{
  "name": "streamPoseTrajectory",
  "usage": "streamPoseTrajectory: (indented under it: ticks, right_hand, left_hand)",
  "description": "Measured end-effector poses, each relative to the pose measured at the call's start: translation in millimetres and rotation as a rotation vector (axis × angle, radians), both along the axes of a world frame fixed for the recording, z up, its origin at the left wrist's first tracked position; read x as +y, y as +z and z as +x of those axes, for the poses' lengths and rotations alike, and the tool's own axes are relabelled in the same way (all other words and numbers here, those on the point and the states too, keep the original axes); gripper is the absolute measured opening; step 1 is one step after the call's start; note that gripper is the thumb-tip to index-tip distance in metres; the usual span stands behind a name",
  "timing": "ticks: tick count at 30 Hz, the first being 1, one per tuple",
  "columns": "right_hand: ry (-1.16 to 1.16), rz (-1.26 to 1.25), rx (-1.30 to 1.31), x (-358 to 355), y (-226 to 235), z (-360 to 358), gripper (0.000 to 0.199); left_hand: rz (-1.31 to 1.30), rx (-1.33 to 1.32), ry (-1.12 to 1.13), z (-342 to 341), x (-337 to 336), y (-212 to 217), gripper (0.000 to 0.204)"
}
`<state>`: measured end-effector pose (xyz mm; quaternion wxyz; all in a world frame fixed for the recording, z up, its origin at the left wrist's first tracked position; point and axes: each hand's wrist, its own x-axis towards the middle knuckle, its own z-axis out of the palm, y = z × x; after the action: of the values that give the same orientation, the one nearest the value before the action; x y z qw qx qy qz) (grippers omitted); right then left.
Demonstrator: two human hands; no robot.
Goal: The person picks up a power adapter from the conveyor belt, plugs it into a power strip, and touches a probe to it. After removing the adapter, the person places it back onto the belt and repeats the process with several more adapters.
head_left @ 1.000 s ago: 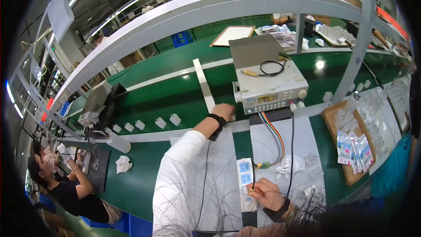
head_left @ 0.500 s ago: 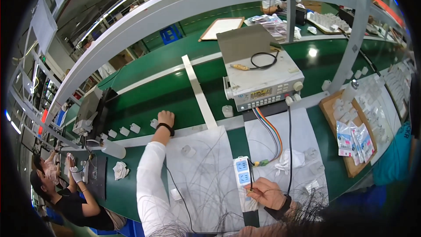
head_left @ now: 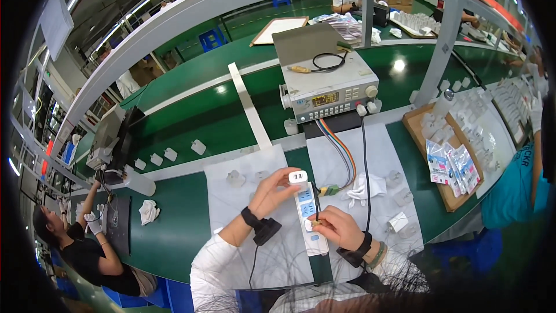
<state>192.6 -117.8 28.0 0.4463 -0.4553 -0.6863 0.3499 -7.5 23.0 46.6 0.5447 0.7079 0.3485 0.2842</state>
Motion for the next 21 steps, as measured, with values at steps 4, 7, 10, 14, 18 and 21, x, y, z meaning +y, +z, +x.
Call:
streamPoseTrajectory:
  ticks: [4, 7, 10, 14, 18, 21]
  right_hand:
    - [0.005, 0.000, 0.003, 1.2, -2.4, -1.0, 0.026]
    - [-0.005, 0.014, 0.003, -1.0, -2.1, 1.2, 0.026]
    - [-0.006, 0.018, -0.001, -1.9, -4.7, 1.1, 0.026]
    - [0.001, 0.004, -0.003, -0.6, -5.5, -1.6, 0.026]
    - [-0.029, 0.028, 0.001, 0.4, -5.7, 2.6, 0.023]
    - [-0.021, 0.099, 0.002, 2.1, -1.0, 0.3, 0.021]
  left_hand:
    - [-0.038, 0.014, 0.015, 8.2, -7.8, -20.9, 0.043]
    - [0.078, 0.119, -0.010, 12.1, -13.0, -23.9, 0.042]
    - [0.210, 0.217, -0.012, 13.0, -24.5, -23.7, 0.045]
    - [0.523, 0.305, 0.033, 9.0, -26.2, -26.9, 0.050]
    - [0.458, 0.093, -0.010, -0.6, -46.2, -16.6, 0.050]
    - [0.397, 0.035, -0.088, -5.2, -62.1, -30.5, 0.047]
